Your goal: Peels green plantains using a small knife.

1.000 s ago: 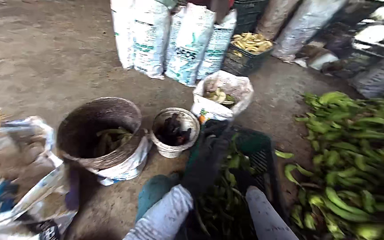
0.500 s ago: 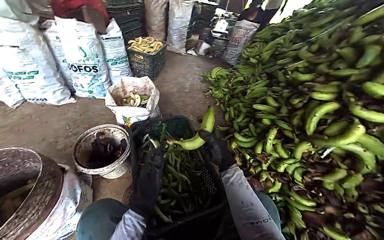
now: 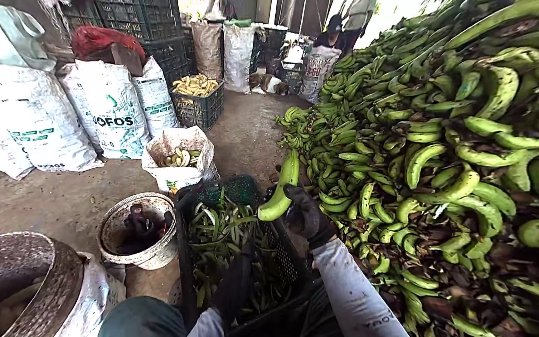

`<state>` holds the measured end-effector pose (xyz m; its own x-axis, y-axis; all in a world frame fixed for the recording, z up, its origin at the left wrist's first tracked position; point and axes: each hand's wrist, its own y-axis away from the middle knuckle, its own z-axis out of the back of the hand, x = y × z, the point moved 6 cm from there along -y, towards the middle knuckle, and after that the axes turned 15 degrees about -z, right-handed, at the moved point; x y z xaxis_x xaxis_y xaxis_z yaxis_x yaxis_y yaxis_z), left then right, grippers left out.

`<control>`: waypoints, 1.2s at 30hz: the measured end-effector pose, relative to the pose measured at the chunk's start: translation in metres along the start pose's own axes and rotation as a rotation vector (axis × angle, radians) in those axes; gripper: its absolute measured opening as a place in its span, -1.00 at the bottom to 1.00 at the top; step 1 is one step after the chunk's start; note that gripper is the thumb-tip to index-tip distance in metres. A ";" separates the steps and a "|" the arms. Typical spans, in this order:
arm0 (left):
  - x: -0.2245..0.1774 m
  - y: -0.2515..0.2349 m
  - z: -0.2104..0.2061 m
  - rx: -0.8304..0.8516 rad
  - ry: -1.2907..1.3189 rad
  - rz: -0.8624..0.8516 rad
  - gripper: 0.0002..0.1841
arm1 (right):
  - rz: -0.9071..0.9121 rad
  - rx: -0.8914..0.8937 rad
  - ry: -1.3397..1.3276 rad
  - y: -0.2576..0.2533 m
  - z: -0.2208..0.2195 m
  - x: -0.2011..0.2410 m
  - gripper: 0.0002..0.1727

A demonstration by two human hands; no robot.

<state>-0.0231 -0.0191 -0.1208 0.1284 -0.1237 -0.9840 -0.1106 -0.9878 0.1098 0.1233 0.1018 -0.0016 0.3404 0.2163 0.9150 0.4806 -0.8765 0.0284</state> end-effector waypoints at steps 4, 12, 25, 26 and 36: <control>-0.050 -0.001 0.007 0.000 -0.169 -0.244 -0.50 | -0.092 0.006 -0.072 -0.008 0.023 -0.011 -0.43; -0.114 -0.005 0.010 0.169 -0.970 -0.562 -0.23 | -0.269 -0.054 -0.189 -0.007 0.009 -0.035 -0.37; -0.118 -0.047 0.085 -0.409 -1.017 -0.468 -0.50 | -0.139 0.013 -0.182 0.015 -0.024 -0.080 -0.51; -0.121 -0.047 0.091 -0.399 -0.962 -0.445 -0.48 | -0.124 0.045 -0.223 0.017 -0.022 -0.078 -0.47; -0.102 -0.008 0.015 0.290 -0.691 -0.495 -0.31 | 0.082 -0.244 -0.006 0.007 0.021 -0.039 -0.55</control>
<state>-0.0503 0.0032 -0.0234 -0.3844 0.4870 -0.7843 -0.4564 -0.8387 -0.2970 0.1307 0.0967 -0.0455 0.3755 0.1425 0.9158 0.2427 -0.9688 0.0512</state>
